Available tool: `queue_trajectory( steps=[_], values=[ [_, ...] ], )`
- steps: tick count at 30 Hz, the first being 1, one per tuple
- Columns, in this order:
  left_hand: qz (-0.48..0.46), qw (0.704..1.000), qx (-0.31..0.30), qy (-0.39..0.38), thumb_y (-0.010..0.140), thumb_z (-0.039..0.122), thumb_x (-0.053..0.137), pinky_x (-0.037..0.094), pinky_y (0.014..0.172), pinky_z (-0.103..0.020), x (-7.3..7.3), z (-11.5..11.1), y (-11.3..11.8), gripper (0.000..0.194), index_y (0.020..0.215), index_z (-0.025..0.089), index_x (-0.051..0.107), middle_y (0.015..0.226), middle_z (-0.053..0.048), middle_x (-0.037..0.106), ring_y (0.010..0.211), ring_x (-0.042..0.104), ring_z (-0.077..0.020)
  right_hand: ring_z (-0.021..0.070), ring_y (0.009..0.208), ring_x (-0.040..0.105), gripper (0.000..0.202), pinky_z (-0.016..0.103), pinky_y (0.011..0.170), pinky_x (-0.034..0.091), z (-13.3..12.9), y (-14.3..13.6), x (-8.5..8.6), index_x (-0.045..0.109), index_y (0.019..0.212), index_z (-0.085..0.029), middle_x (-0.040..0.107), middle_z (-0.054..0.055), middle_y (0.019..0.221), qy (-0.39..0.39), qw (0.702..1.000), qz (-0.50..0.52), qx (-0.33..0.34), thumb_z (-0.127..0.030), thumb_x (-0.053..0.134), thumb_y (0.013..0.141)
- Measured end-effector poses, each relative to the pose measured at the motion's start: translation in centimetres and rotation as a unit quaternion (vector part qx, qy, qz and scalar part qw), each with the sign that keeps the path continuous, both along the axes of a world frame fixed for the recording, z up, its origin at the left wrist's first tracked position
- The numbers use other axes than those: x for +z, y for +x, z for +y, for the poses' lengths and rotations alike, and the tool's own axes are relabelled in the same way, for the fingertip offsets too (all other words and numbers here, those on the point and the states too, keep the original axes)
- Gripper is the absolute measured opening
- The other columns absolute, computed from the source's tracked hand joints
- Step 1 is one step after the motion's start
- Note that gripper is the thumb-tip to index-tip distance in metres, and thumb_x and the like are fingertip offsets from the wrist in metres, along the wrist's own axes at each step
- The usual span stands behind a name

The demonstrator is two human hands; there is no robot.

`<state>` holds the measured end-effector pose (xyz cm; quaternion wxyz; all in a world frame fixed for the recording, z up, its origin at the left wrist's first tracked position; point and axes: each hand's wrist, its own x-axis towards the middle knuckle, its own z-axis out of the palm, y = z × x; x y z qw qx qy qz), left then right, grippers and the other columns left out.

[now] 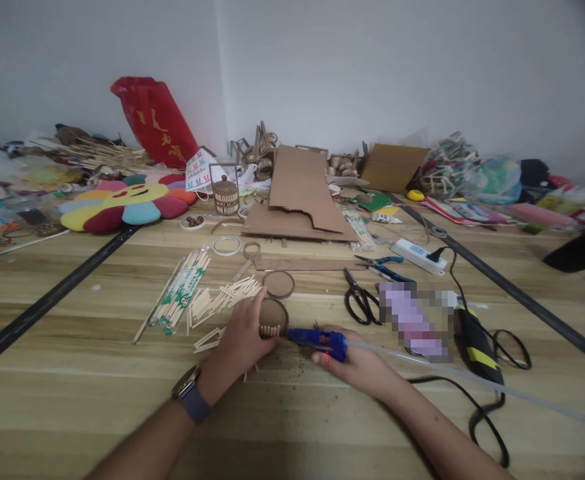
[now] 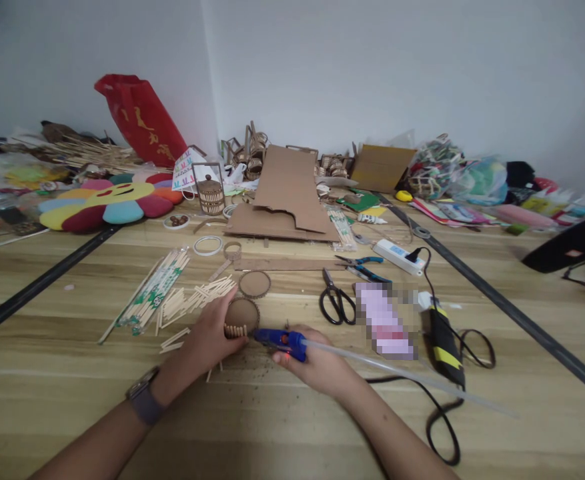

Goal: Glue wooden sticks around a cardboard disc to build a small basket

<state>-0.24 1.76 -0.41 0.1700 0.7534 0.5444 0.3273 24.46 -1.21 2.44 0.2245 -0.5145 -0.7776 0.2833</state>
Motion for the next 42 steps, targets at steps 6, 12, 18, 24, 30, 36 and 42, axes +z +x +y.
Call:
queue_trajectory(
  steps=[6, 12, 18, 24, 30, 36, 42],
  values=[
    [0.002, 1.0, 0.001, 0.004, 0.065, 0.013, 0.075, 0.039, 0.111, -0.055, 0.03, 0.01, -0.03, 0.09, 0.147, 0.019, 0.037, 0.137, -0.016, 0.056, 0.13, 0.051, -0.0356, 0.028, 0.091, 0.07, 0.041, 0.035, 0.082, 0.056, -0.02, -0.03, 0.06, 0.073, 0.097, -0.021, 0.075, 0.01, 0.097, 0.005, 1.0, -0.001, -0.001, -0.057, 0.06, 0.084],
    [0.002, 1.0, -0.003, 0.004, 0.064, 0.013, 0.076, 0.04, 0.11, -0.056, 0.03, 0.04, 0.02, 0.091, 0.147, 0.02, 0.037, 0.137, -0.016, 0.056, 0.13, 0.051, -0.0363, 0.0282, 0.091, 0.07, 0.039, 0.036, 0.082, 0.057, -0.01, -0.07, -0.1, 0.074, 0.096, -0.021, 0.075, 0.01, 0.097, 0.018, 1.0, 0.006, -0.007, -0.057, 0.062, 0.083],
    [0.0, 1.0, -0.002, 0.01, 0.064, 0.013, 0.076, 0.039, 0.11, -0.057, -0.03, 0.04, 0.02, 0.091, 0.146, 0.021, 0.038, 0.138, -0.015, 0.056, 0.13, 0.051, -0.037, 0.0296, 0.093, 0.07, 0.042, 0.038, 0.083, 0.057, 0.0, 0.01, -0.3, 0.074, 0.098, -0.021, 0.075, 0.012, 0.099, 0.021, 1.0, 0.003, -0.007, -0.058, 0.061, 0.083],
    [0.0, 1.0, 0.0, 0.01, 0.063, 0.013, 0.076, 0.04, 0.11, -0.057, -0.04, 0.1, 0.04, 0.089, 0.145, 0.019, 0.041, 0.136, -0.016, 0.058, 0.129, 0.052, -0.0372, 0.0269, 0.088, 0.07, 0.038, 0.035, 0.08, 0.056, 0.01, -0.09, -0.19, 0.073, 0.092, -0.021, 0.074, 0.01, 0.093, 0.024, 1.0, -0.002, 0.001, -0.056, 0.06, 0.084],
    [0.001, 1.0, -0.003, 0.009, 0.065, 0.013, 0.075, 0.04, 0.11, -0.056, 0.1, 0.0, 0.0, 0.089, 0.146, 0.019, 0.039, 0.137, -0.016, 0.057, 0.13, 0.052, -0.0368, 0.0269, 0.087, 0.069, 0.037, 0.035, 0.08, 0.056, -0.03, -0.24, -0.04, 0.072, 0.089, -0.021, 0.074, 0.01, 0.091, 0.032, 0.999, -0.006, 0.002, -0.056, 0.06, 0.085],
    [0.006, 1.0, -0.003, 0.019, 0.065, 0.014, 0.075, 0.04, 0.11, -0.056, -0.09, 0.02, -0.01, 0.09, 0.146, 0.021, 0.037, 0.137, -0.015, 0.057, 0.13, 0.052, -0.0362, 0.0271, 0.089, 0.07, 0.035, 0.035, 0.08, 0.056, -0.07, -0.19, -0.09, 0.073, 0.092, -0.022, 0.075, 0.009, 0.093, 0.034, 0.999, 0.001, -0.006, -0.054, 0.062, 0.084],
    [0.008, 1.0, -0.008, 0.008, 0.064, 0.015, 0.078, 0.039, 0.111, -0.057, -0.01, 0.08, 0.01, 0.09, 0.146, 0.019, 0.039, 0.138, -0.016, 0.056, 0.131, 0.051, -0.0376, 0.0284, 0.09, 0.07, 0.037, 0.036, 0.082, 0.057, -0.02, -0.38, -0.2, 0.075, 0.09, -0.023, 0.076, 0.009, 0.094, 0.042, 0.999, 0.016, -0.026, -0.057, 0.062, 0.083]
  ],
)
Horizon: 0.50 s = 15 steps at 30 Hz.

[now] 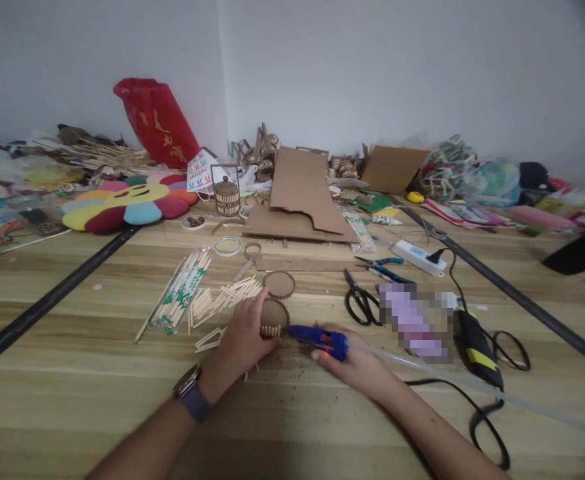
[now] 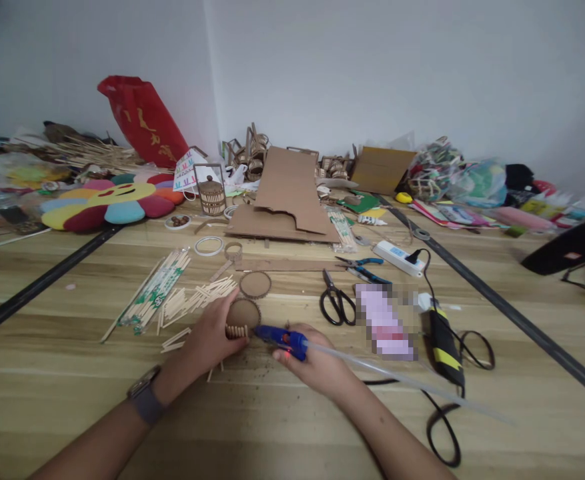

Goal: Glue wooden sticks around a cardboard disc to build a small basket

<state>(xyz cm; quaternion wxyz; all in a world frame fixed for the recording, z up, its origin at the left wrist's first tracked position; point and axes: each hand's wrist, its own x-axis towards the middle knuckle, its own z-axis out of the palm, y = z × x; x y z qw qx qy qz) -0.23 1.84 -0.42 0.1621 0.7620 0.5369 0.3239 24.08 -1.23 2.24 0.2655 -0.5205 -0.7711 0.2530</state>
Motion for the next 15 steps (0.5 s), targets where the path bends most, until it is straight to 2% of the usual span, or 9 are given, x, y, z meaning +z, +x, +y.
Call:
queue_trajectory(
  steps=[4, 7, 9, 11, 13, 15],
  values=[
    [-0.009, 1.0, 0.0, -0.019, 0.063, 0.015, 0.082, 0.038, 0.112, -0.056, 0.2, -0.1, 0.1, 0.095, 0.146, 0.018, 0.038, 0.141, -0.017, 0.055, 0.133, 0.049, -0.037, 0.0315, 0.093, 0.071, 0.047, 0.041, 0.082, 0.057, 0.4, 0.3, 0.2, 0.075, 0.099, -0.024, 0.077, 0.008, 0.096, -0.058, 0.994, 0.039, -0.081, -0.065, 0.058, 0.082],
    [-0.021, 0.999, 0.007, -0.037, 0.06, 0.015, 0.087, 0.036, 0.114, -0.055, 0.0, -0.3, 0.0, 0.101, 0.147, 0.017, 0.036, 0.146, -0.019, 0.05, 0.137, 0.046, -0.037, 0.0288, 0.077, 0.07, 0.053, 0.04, 0.071, 0.057, 1.0, 0.7, 0.2, 0.074, 0.09, -0.02, 0.075, 0.007, 0.077, -0.136, 0.976, 0.096, -0.141, -0.07, 0.058, 0.08],
    [-0.034, 0.999, 0.003, -0.041, 0.056, 0.02, 0.091, 0.034, 0.115, -0.054, 0.1, -0.3, -0.2, 0.108, 0.148, 0.016, 0.034, 0.151, -0.021, 0.044, 0.141, 0.041, -0.0384, 0.0239, 0.068, 0.067, 0.052, 0.035, 0.065, 0.054, 1.4, 0.9, 0.1, 0.07, 0.082, -0.017, 0.071, 0.005, 0.068, -0.172, 0.958, 0.172, -0.15, -0.069, 0.063, 0.078],
    [-0.048, 0.998, -0.006, -0.029, 0.056, 0.031, 0.092, 0.035, 0.114, -0.054, 0.7, -0.2, -0.8, 0.108, 0.147, 0.015, 0.036, 0.152, -0.022, 0.042, 0.142, 0.039, -0.0396, 0.021, 0.068, 0.066, 0.049, 0.032, 0.064, 0.053, 1.8, 1.0, -0.1, 0.069, 0.084, -0.016, 0.071, 0.005, 0.072, -0.196, 0.935, 0.26, -0.142, -0.064, 0.071, 0.073],
    [-0.043, 0.999, -0.003, -0.005, 0.067, 0.042, 0.085, 0.039, 0.111, -0.052, 1.9, 0.1, -1.8, 0.091, 0.144, 0.015, 0.042, 0.146, -0.02, 0.05, 0.137, 0.045, -0.0382, 0.0217, 0.075, 0.068, 0.051, 0.032, 0.069, 0.054, 2.1, 1.3, -0.3, 0.07, 0.094, -0.016, 0.074, 0.008, 0.085, -0.209, 0.917, 0.307, -0.147, -0.059, 0.079, 0.068],
    [-0.005, 0.999, 0.031, -0.004, 0.085, 0.041, 0.066, 0.048, 0.099, -0.046, 3.7, 0.5, -3.2, 0.052, 0.13, 0.016, 0.057, 0.122, -0.014, 0.067, 0.117, 0.061, -0.0322, 0.0247, 0.085, 0.07, 0.057, 0.035, 0.075, 0.056, 2.3, 1.8, -0.4, 0.071, 0.104, -0.017, 0.075, 0.011, 0.097, -0.21, 0.917, 0.297, -0.167, -0.057, 0.081, 0.065]
  ],
)
